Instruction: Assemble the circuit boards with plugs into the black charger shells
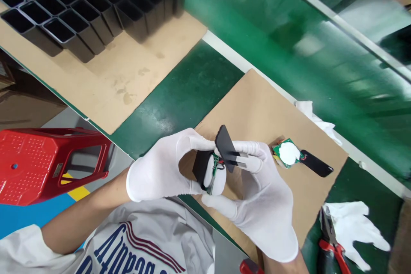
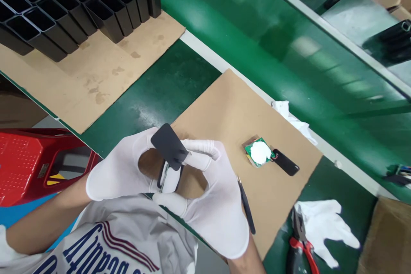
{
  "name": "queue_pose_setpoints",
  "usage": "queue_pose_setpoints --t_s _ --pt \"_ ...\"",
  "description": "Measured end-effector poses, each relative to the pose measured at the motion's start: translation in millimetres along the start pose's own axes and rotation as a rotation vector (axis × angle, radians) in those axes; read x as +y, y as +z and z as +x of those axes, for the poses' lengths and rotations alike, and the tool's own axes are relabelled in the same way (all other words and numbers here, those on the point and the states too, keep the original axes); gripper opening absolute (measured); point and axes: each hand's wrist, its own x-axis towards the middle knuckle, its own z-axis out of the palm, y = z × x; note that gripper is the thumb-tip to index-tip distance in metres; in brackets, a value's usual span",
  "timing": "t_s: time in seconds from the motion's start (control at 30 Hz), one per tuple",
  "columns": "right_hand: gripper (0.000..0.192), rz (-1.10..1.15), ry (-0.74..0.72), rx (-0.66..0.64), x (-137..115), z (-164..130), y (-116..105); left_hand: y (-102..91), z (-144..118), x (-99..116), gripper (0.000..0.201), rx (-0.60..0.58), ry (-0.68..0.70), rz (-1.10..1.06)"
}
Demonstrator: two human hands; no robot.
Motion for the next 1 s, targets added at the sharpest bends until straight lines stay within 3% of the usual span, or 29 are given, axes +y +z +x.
queue_pose_setpoints --t_s 0.33,0.73,1.0 --pt "0.076 0.074 0.024 -0.006 2.3 -1.0 -3.2 2.3 3.8 6.4 0.054 0.016 -0.02 -0.03" --pt "0.057 0.038 0.091 -0.02 -12.5 7.2 3.9 0.7 3.6 1.7 0.053 0.018 0.063 0.041" --pt "0.03 -0.088 0.148 0.034 -15.3 9.7 11.6 2.7 2.8 0.5 0.055 0.014 0.006 0.09"
